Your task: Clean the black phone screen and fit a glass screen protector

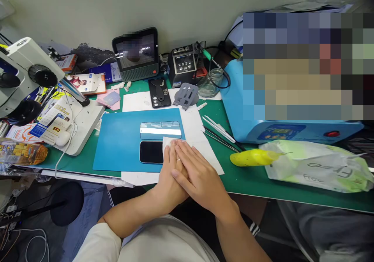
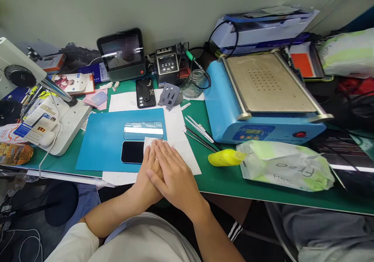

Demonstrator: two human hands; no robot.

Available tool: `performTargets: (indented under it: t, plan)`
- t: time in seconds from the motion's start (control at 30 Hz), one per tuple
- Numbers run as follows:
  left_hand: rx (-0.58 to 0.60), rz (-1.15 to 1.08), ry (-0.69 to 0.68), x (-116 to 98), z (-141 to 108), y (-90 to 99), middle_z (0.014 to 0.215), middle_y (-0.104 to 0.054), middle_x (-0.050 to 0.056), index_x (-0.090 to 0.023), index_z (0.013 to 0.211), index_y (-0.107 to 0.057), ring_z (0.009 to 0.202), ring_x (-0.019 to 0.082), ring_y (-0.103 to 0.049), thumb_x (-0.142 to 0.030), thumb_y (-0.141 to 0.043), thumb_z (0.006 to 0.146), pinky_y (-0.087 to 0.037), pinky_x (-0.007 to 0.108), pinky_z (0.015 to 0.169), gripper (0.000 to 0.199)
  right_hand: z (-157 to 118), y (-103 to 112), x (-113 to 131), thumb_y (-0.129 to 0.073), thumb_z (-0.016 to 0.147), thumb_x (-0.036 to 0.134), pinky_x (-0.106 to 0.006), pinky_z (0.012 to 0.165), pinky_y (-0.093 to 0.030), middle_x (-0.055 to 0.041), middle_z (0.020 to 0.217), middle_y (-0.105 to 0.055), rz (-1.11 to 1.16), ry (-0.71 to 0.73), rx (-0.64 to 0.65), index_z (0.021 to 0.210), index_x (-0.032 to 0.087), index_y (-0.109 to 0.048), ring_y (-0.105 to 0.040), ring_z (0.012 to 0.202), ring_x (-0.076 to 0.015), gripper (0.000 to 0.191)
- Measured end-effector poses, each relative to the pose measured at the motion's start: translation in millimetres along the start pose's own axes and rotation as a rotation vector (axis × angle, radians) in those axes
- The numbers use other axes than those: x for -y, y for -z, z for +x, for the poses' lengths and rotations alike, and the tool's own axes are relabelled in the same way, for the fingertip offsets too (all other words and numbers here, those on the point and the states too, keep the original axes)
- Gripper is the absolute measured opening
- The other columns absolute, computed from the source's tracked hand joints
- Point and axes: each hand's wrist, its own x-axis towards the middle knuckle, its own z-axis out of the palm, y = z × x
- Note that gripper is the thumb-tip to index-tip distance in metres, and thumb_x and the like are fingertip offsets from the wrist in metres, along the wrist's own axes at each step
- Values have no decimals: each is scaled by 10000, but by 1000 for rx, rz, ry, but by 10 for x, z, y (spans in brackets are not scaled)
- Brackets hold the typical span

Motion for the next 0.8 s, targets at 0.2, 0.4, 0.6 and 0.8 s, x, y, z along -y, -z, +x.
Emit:
performTargets:
  t: [0.2, 0.4, 0.6, 0.8]
  plan:
    - [-4, -51, 8, 385, -181, -71, 1675, -280, 277, 12, 1619, -228, 1576, 410, -245, -357, -476, 1027, -252, 564, 1294, 741, 234, -230, 263, -431, 1061, 424, -569, 1224, -397, -158, 1652, -384, -8, 6, 32, 1676, 141, -134, -362, 1538, -320, 739]
    - [18, -115, 53, 787, -451, -33, 1696, -249, 239, -25, 1625, -229, 1600, 365, -188, -353, -475, 1014, -258, 548, 1297, 735, 422, -446, 591, -441, 1056, 442, -564, 1254, -352, -193, 1676, -312, -34, 83, 105, 1669, 81, -103, -281, 1570, -324, 788]
    - [16, -126, 123, 724, -688, -17, 1694, -237, 257, -12, 1620, -225, 1598, 378, -182, -318, -488, 991, -296, 555, 1283, 747, 296, -481, 734, -459, 1053, 443, -556, 1236, -382, -204, 1679, -298, -28, 150, 129, 1668, 71, -66, -289, 1568, -328, 819]
    - [20, -55, 170, 477, -800, 30, 1693, -245, 255, 7, 1615, -216, 1608, 350, -149, -222, -449, 974, -331, 543, 1273, 719, 96, -380, 734, -477, 1043, 449, -574, 1200, -428, -209, 1670, -315, 45, 162, 125, 1669, 89, -7, -314, 1555, -344, 862]
